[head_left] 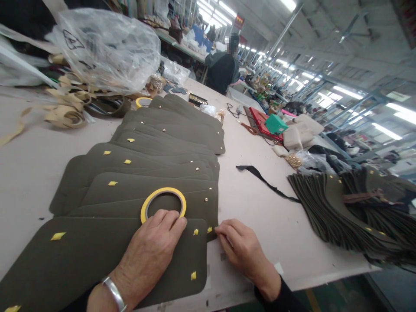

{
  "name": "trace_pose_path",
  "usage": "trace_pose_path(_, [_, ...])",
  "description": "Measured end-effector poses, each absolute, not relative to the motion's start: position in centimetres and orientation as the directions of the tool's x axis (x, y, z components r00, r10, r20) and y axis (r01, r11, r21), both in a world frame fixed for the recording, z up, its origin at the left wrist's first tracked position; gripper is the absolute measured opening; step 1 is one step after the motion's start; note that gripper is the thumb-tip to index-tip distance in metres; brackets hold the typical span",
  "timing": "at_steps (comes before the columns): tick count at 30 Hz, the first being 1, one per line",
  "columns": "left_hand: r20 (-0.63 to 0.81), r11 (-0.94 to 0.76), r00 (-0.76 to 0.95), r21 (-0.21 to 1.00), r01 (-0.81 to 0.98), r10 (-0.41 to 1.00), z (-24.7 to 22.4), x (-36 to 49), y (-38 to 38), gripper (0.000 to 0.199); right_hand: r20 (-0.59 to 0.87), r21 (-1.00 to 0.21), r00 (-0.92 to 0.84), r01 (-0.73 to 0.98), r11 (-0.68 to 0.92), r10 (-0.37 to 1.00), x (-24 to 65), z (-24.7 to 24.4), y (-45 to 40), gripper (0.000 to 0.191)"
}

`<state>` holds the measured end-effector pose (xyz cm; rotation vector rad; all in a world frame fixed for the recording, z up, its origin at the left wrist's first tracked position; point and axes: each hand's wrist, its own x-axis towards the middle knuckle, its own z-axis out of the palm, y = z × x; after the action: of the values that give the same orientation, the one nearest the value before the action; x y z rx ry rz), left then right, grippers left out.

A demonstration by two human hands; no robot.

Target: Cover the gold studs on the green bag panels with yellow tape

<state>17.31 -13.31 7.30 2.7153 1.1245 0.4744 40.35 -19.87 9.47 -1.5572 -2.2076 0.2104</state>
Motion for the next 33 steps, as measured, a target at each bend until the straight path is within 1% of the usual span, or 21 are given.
trace_pose_path(2, [0.230,-0.700,0.662,0.272,0.660,0.714,7.3,17.4,-13.3,0.020,0.237,-0.195,-0.446,0.849,0.492,0.863,40.4,9.6,-19.9,0.020])
trace_pose_path(4, [0.230,-0.700,0.661,0.274,0.660,0.714,7.2,17.4,-13.3,0.020,0.167,-0.090,-0.533,0.829,0.551,0.829,40.2,9.7,-19.5,0.019])
trace_pose_path(6, [0.224,-0.700,0.664,0.277,0.659,0.714,7.2,17.4,-13.3,0.021,0.087,-0.041,-0.567,0.820,0.571,0.819,39.8,9.7,-19.0,0.018])
trace_pose_path(8, [0.220,-0.698,0.663,0.280,0.660,0.715,7.2,17.3,-13.3,0.022,0.023,-0.036,-0.540,0.841,0.540,0.841,39.2,9.7,-18.6,0.018])
trace_pose_path(10, [0.223,-0.695,0.659,0.281,0.662,0.718,7.2,17.3,-13.3,0.022,-0.021,-0.082,-0.443,0.894,0.440,0.896,38.7,9.6,-18.2,0.017])
trace_pose_path(12, [0.236,-0.695,0.654,0.286,0.660,0.719,7.1,17.2,-13.3,0.021,-0.046,-0.171,-0.290,0.945,0.279,0.956,38.3,9.5,-18.0,0.015])
trace_pose_path(14, [0.254,-0.696,0.648,0.299,0.653,0.718,7.0,17.2,-13.3,0.020,-0.078,-0.275,-0.125,0.956,0.099,0.989,37.9,9.4,-17.9,0.015])
trace_pose_path(17, [0.278,-0.702,0.646,0.314,0.639,0.711,7.0,17.1,-13.0,0.017,-0.143,-0.405,0.090,0.903,-0.141,0.986,37.3,9.4,-17.6,0.018])
trace_pose_path(20, [0.303,-0.715,0.648,0.317,0.623,0.699,7.1,17.1,-12.8,0.014,-0.175,-0.484,0.218,0.830,-0.276,0.960,36.9,9.4,-17.7,0.018])
trace_pose_path(22, [0.337,-0.727,0.645,0.319,0.608,0.686,7.4,17.0,-12.8,0.014,-0.167,-0.503,0.245,0.812,-0.296,0.955,36.7,9.4,-17.9,0.018])
trace_pose_path(25, [0.362,-0.771,0.682,0.348,0.534,0.636,7.9,17.1,-13.3,0.018,-0.133,-0.527,0.234,0.806,-0.269,0.963,37.2,9.5,-18.3,0.017])
trace_pose_path(28, [0.358,-0.825,0.757,0.390,0.410,0.546,8.5,17.2,-13.9,0.024,-0.184,-0.646,0.155,0.725,-0.238,0.971,38.7,9.7,-18.7,0.021])
trace_pose_path(30, [0.404,-0.840,0.754,0.406,0.360,0.518,8.9,17.3,-14.2,0.026,-0.187,-0.724,0.135,0.651,-0.230,0.973,39.7,10.1,-19.0,0.022])
trace_pose_path(33, [0.540,-0.844,0.666,0.457,0.281,0.515,9.5,17.3,-14.1,0.023,-0.063,-0.800,0.215,0.574,-0.178,0.975,40.0,11.0,-19.7,0.024])
